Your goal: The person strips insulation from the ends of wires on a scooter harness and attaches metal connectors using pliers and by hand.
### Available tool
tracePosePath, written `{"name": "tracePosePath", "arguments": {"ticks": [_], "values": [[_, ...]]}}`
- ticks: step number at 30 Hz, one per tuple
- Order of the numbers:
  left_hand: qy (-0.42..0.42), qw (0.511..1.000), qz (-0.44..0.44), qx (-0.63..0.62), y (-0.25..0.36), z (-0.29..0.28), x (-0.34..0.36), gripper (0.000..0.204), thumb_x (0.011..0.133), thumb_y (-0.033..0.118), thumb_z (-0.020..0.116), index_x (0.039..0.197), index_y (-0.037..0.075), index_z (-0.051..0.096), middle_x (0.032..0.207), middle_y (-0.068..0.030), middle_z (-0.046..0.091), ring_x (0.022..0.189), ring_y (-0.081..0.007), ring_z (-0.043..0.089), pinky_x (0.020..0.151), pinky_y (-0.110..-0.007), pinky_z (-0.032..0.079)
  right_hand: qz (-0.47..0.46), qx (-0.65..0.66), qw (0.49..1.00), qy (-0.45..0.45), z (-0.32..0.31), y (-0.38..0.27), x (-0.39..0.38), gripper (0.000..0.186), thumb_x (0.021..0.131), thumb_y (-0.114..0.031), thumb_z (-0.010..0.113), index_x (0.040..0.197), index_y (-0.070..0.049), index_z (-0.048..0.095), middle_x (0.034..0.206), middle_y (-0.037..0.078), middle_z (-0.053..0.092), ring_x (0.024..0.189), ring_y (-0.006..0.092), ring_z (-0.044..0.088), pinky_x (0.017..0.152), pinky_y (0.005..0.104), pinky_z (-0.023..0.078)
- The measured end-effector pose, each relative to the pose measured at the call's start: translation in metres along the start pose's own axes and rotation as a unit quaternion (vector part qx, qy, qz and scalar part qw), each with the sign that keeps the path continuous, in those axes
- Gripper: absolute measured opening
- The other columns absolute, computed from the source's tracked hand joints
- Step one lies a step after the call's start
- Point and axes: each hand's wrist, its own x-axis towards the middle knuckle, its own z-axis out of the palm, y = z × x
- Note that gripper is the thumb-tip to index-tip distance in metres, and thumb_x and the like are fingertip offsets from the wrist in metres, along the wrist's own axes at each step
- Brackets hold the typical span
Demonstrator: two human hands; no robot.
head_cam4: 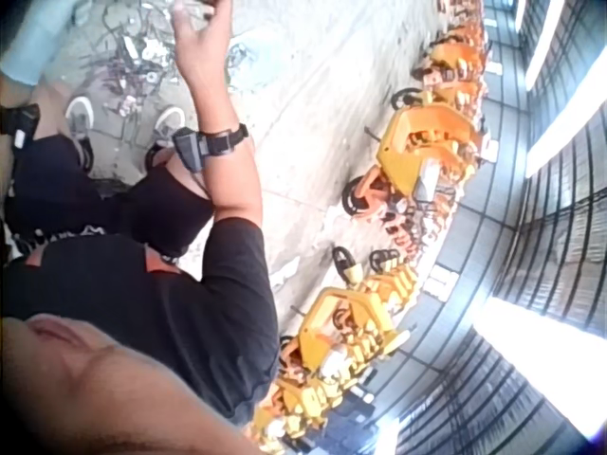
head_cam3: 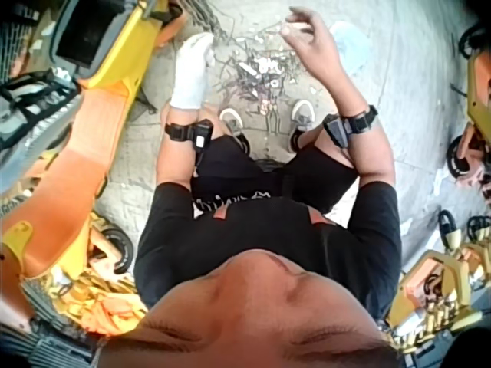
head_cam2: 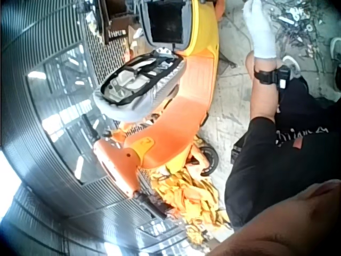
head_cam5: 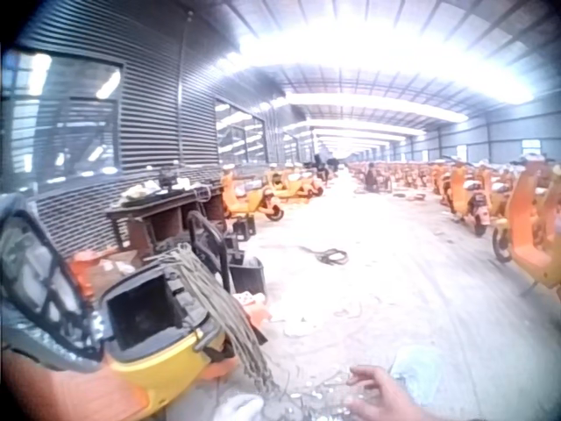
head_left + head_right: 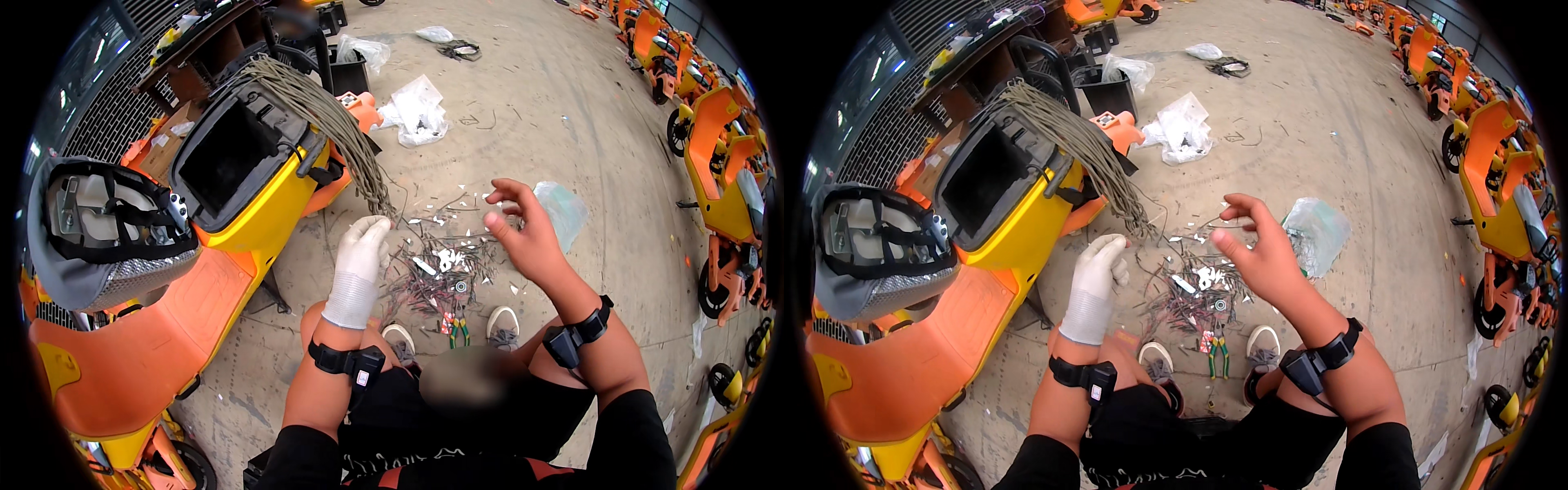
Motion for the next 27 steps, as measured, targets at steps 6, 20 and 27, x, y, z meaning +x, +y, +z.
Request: {"name": "tracePosePath", "arguments": {"ticks": [6,20,27], "values": [[-0.095,0.982,-0.075,-0.147,-0.007,0.002,0.005,0.012,0.097,0.013,0.053,0.088,0.006,0.054,0.06,0.0072,0.027,0.05,-0.007,0.025,0.049,-0.026,0.024,-0.298,-0.217,0.929,-0.039,-0.001,-0.01,0.002,0.035,0.075,-0.015,0.08,0.107,-0.012,0.066,0.109,0.003,0.064,0.121,0.0269,0.054,0.101,0.0432,0.039],[-0.237,0.937,-0.184,-0.177,-0.003,0.006,-0.002,0.013,0.094,0.011,0.047,0.084,0.005,0.053,0.058,0.0102,0.023,0.046,-0.0047,0.022,0.044,-0.024,0.021,-0.303,-0.315,0.899,0.024,0.013,-0.008,0.005,0.025,0.075,-0.015,0.081,0.097,-0.017,0.07,0.097,-0.003,0.067,0.115,0.0218,0.057,0.103,0.0498,0.031],[-0.236,0.937,-0.185,-0.177,-0.005,0.002,0.0,0.012,0.094,0.01,0.048,0.086,0.004,0.053,0.058,0.0099,0.025,0.046,-0.0044,0.023,0.044,-0.024,0.021,-0.314,-0.304,0.899,0.026,0.016,-0.006,0.005,0.017,0.076,-0.015,0.08,0.09,-0.015,0.069,0.087,-0.002,0.066,0.107,0.0216,0.06,0.1,0.0485,0.034]]}}
